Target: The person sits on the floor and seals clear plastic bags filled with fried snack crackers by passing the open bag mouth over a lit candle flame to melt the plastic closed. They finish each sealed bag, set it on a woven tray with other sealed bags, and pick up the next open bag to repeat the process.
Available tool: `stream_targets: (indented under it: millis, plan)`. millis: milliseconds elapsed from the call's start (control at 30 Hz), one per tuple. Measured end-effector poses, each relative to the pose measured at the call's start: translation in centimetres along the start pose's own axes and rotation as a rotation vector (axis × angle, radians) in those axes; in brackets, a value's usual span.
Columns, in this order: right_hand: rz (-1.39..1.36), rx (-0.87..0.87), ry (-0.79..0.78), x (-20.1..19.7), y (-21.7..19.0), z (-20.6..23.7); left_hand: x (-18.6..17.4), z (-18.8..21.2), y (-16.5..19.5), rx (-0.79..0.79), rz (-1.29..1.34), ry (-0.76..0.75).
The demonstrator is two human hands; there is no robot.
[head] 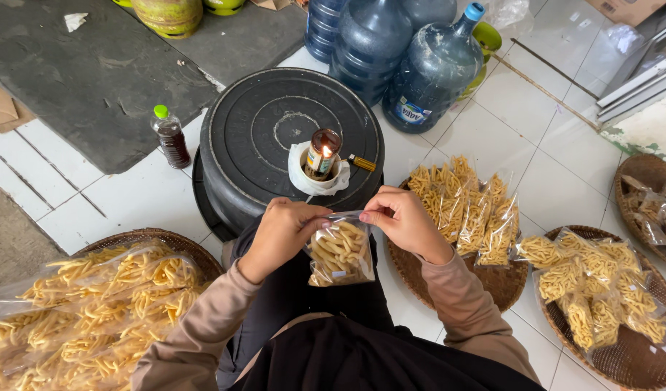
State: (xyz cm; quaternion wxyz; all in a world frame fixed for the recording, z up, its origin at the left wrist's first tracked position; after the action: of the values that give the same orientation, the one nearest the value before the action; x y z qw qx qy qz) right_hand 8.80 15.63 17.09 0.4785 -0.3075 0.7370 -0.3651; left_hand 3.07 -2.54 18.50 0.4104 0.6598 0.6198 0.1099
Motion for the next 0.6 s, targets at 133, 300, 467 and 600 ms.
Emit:
stream_targets:
  millis: [133, 300, 467, 600]
  plan:
    - [0.101, 0.011, -0.084, -0.1, -0.8, -0.2, 0.6, 0.3, -0.7, -0.115, 0.002, -0.034]
    - [0.353, -0.385, -0.023, 0.1, -6.5, 0.3, 0.1, 0.8, -0.4, -0.157, -0.044, -0.013]
    - [0.325, -0.432, -0.032, 2.5, -8.2, 0.8, -0.4, 1.1, 1.2, -0.08, -0.065, 0.024]
    - [0.342, -0.412, -0.036, 3.3, -7.9, 1.0, -0.7, 1.1, 1.6, -0.075, -0.075, 0.008]
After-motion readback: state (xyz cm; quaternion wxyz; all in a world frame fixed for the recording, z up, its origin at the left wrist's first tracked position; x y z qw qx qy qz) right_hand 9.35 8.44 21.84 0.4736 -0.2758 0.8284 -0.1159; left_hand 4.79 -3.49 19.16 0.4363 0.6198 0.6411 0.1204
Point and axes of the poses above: each hand's wrist, its own z-axis away from the middle knuckle, its own x-axis out of the palm, y = z × x, the point moved 10 cm from there along -z, towards the middle knuckle, and after that the axes turned 15 degrees about y, right-handed, at the moved point
